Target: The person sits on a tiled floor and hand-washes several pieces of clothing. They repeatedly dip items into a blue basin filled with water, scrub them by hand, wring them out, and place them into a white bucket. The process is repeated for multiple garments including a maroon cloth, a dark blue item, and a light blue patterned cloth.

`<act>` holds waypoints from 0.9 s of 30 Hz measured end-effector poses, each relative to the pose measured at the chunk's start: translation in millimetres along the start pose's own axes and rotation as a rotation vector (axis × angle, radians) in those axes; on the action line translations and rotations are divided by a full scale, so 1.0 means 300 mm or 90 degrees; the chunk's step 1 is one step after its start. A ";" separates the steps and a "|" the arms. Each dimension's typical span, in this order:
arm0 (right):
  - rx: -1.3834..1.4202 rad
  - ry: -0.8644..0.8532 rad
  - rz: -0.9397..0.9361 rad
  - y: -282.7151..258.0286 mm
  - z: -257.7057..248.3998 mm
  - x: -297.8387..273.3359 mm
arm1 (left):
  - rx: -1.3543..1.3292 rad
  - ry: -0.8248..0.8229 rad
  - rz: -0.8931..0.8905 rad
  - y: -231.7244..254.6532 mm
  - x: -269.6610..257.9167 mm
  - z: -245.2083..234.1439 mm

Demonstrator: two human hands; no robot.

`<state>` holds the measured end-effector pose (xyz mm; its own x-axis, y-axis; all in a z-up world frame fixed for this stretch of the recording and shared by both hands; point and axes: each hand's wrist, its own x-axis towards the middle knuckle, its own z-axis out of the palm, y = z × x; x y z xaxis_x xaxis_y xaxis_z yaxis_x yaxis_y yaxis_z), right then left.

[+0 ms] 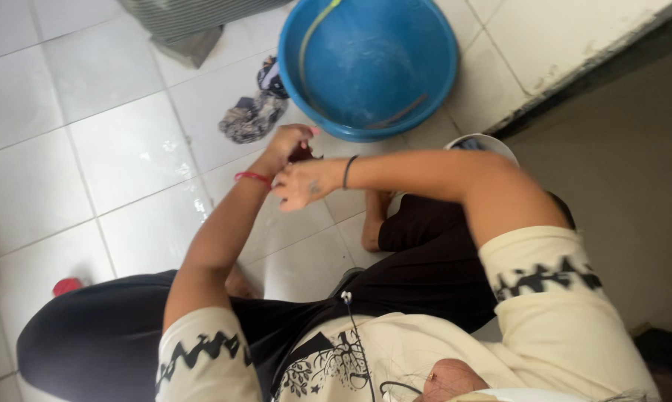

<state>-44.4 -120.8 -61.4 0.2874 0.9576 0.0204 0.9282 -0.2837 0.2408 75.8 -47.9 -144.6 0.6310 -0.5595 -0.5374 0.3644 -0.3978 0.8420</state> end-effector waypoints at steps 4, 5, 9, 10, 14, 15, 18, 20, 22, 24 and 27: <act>0.091 0.434 0.329 0.106 -0.378 -0.330 | -0.345 -0.195 0.013 0.173 -0.179 0.121; 0.147 0.475 0.490 0.120 -0.444 -0.397 | -0.389 -0.235 0.039 0.228 -0.229 0.173; 0.125 0.581 0.709 0.056 -0.603 -0.737 | -0.409 -0.296 0.085 0.369 -0.337 0.306; 0.117 0.596 0.738 0.021 -0.623 -0.819 | -0.362 -0.285 0.095 0.365 -0.345 0.312; -0.053 0.611 0.863 -0.252 -0.557 -1.045 | -0.255 -0.221 0.075 0.285 -0.275 0.271; -0.058 0.661 0.914 -0.329 -0.481 -1.069 | -0.251 -0.200 0.055 0.259 -0.240 0.262; 0.103 0.734 1.108 -0.529 -0.161 -1.095 | -0.235 -0.136 0.039 0.216 -0.134 0.223; 0.087 0.374 1.094 -0.635 0.025 -1.124 | -0.236 -0.122 0.021 0.202 -0.091 0.206; 0.480 0.116 1.118 -0.716 0.127 -1.121 | -0.226 -0.103 0.013 0.212 -0.058 0.184; 0.527 -0.339 1.085 -0.666 0.114 -1.146 | -0.207 -0.084 0.002 0.229 -0.039 0.175; 0.391 -0.518 1.023 -0.453 -0.021 -1.162 | -0.217 -0.068 0.041 0.286 -0.004 0.167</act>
<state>-272.2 -415.9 -95.0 0.6987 -0.3926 -0.5980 -0.4001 -0.9074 0.1283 71.9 -117.9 -73.9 0.5918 -0.6552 -0.4695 0.5450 -0.1039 0.8320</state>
